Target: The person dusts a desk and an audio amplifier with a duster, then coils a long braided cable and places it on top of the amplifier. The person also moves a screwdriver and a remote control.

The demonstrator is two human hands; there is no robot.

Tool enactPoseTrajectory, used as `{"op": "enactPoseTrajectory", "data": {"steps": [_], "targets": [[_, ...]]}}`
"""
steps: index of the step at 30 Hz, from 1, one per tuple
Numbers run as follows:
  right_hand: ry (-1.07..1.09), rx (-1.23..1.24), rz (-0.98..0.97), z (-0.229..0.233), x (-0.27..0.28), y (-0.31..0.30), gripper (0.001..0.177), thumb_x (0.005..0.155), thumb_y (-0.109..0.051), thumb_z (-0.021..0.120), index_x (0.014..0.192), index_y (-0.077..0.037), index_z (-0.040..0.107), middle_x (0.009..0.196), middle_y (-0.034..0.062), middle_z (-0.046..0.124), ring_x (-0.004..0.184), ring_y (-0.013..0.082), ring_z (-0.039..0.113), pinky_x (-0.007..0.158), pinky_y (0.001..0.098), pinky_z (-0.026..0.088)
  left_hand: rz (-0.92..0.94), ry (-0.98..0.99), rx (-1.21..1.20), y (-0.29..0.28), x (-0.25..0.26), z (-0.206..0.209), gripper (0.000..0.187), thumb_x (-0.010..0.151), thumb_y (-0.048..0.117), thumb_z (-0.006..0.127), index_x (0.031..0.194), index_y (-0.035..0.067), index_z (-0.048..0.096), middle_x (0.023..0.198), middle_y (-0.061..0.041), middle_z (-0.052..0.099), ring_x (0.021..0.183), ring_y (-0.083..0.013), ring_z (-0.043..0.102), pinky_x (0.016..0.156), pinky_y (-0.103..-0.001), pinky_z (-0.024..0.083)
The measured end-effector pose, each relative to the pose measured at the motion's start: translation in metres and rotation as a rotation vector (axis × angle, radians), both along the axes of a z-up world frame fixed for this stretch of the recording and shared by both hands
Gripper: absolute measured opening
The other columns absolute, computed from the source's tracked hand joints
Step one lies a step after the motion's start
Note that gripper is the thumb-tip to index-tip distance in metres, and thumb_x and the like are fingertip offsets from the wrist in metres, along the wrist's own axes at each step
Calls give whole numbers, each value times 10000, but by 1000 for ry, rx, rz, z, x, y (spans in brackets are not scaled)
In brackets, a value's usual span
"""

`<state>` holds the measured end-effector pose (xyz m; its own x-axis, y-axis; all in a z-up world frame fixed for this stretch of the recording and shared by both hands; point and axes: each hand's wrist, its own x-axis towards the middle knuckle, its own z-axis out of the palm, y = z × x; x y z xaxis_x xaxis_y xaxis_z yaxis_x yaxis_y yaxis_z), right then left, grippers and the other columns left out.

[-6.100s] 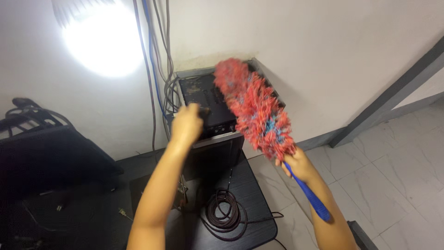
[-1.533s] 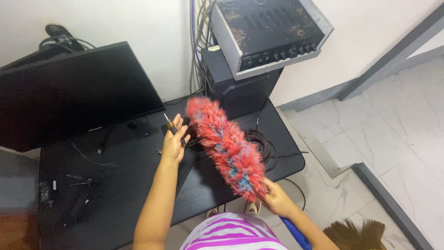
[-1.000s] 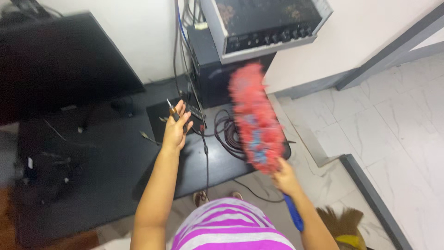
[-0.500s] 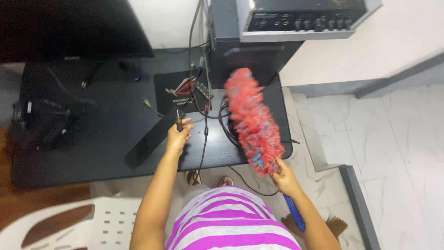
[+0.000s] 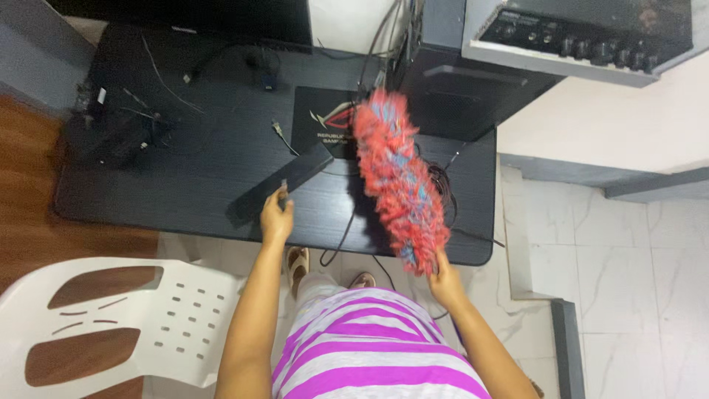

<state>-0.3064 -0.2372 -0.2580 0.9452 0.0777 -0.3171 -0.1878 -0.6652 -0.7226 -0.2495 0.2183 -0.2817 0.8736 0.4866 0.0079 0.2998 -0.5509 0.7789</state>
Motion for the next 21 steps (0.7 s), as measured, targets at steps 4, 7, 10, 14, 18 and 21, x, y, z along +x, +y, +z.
{"op": "enactPoseTrajectory", "data": {"steps": [4,7,10,14,18,21], "targets": [[-141,162,36,-10,-19,31,658,873,-57,672,1487,-86,436,1248,244,673,1149,345,661,900,371,510,81,305,121,27,-7,8,405,943,279,773,1337,220,700,1316,-66,682,1229,-276,662,1032,-400,536],[-27,193,-35,-12,-21,59,610,878,-65,648,1468,-116,500,1133,203,729,1001,273,717,835,341,535,-16,437,271,45,1,10,557,856,290,823,1377,234,638,1405,-35,597,1223,-274,640,988,-423,539],[12,334,-87,-10,-22,90,611,880,-75,634,1474,-136,503,1070,184,735,877,213,657,759,323,522,-146,513,387,67,18,7,793,748,304,877,1443,197,509,1501,-52,473,1230,-294,602,922,-451,539],[86,207,-96,-9,-28,119,554,870,-81,650,1414,-144,570,954,189,743,770,209,637,709,339,529,-296,584,488,86,33,-7,1011,655,321,920,1505,180,390,1503,-77,476,1185,-303,631,896,-449,557],[-26,175,-96,-21,-34,152,511,883,-134,692,1378,-134,564,1020,182,741,795,229,701,737,361,547,-387,719,465,103,42,-3,710,762,382,856,1388,198,575,1330,-80,674,1170,-305,678,954,-454,561],[-144,187,-119,-34,-25,180,483,888,-151,700,1353,-112,576,1019,219,736,880,320,732,769,398,556,-385,633,416,121,45,21,706,713,391,869,1344,208,609,1265,-84,700,1141,-303,679,927,-461,560]]}}
